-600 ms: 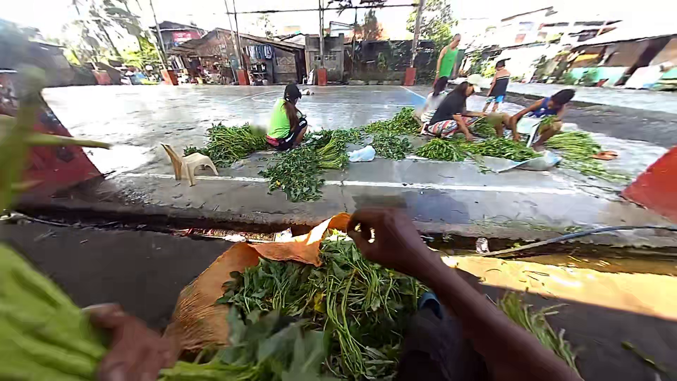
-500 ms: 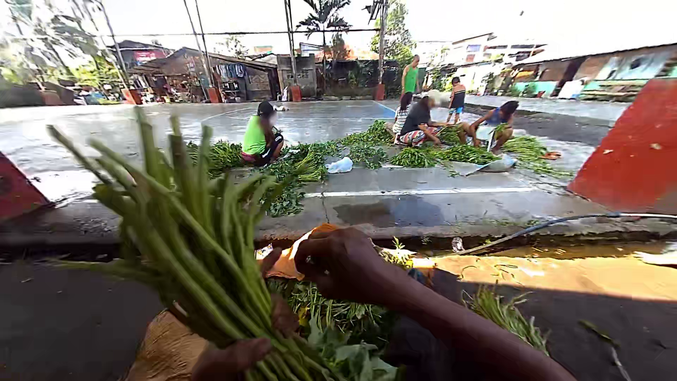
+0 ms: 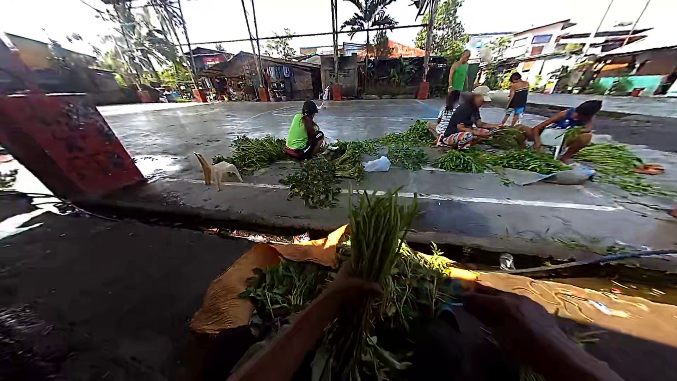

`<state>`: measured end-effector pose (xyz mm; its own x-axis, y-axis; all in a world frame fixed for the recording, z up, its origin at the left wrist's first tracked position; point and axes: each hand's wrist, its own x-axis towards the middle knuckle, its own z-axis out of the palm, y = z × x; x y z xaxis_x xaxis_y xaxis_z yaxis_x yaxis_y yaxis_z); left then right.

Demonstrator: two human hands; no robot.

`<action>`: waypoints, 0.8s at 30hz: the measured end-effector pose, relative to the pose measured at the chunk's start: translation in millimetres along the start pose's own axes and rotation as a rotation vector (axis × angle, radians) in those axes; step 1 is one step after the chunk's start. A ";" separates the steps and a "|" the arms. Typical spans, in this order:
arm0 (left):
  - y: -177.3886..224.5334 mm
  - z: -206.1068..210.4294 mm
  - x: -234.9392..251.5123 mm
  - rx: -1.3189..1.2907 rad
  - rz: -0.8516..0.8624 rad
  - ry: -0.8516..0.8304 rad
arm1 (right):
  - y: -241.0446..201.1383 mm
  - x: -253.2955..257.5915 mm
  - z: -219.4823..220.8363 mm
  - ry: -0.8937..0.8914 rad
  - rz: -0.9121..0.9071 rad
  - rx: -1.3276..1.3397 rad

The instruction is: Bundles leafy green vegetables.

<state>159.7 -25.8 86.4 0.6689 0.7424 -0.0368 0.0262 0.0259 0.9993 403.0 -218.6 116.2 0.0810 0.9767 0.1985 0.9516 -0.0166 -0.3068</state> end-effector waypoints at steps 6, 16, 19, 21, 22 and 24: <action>6.0 -19.6 29.1 1.034 -0.295 0.029 | -73.5 -50.5 0.5 -0.116 -0.274 0.119; 1.4 60.8 -40.4 1.413 0.072 -0.479 | -106.1 94.7 -28.7 -0.259 -0.126 0.902; -11.7 44.6 -61.0 1.260 0.293 -0.610 | -55.4 106.6 -4.8 -0.329 0.133 1.032; -20.7 26.0 -66.1 1.028 0.403 -0.632 | -3.7 92.1 38.3 -0.350 0.195 1.225; -29.3 16.4 -68.5 0.829 0.484 -0.557 | 19.7 79.6 67.9 -0.343 0.188 1.345; -49.6 7.9 -69.5 0.368 0.458 -0.361 | 24.2 46.8 102.0 -0.214 0.280 1.482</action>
<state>117.7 -84.0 39.4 0.8766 0.3529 0.3271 -0.1108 -0.5135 0.8509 399.6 -151.5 23.1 0.0354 0.9924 -0.1175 -0.2427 -0.1055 -0.9644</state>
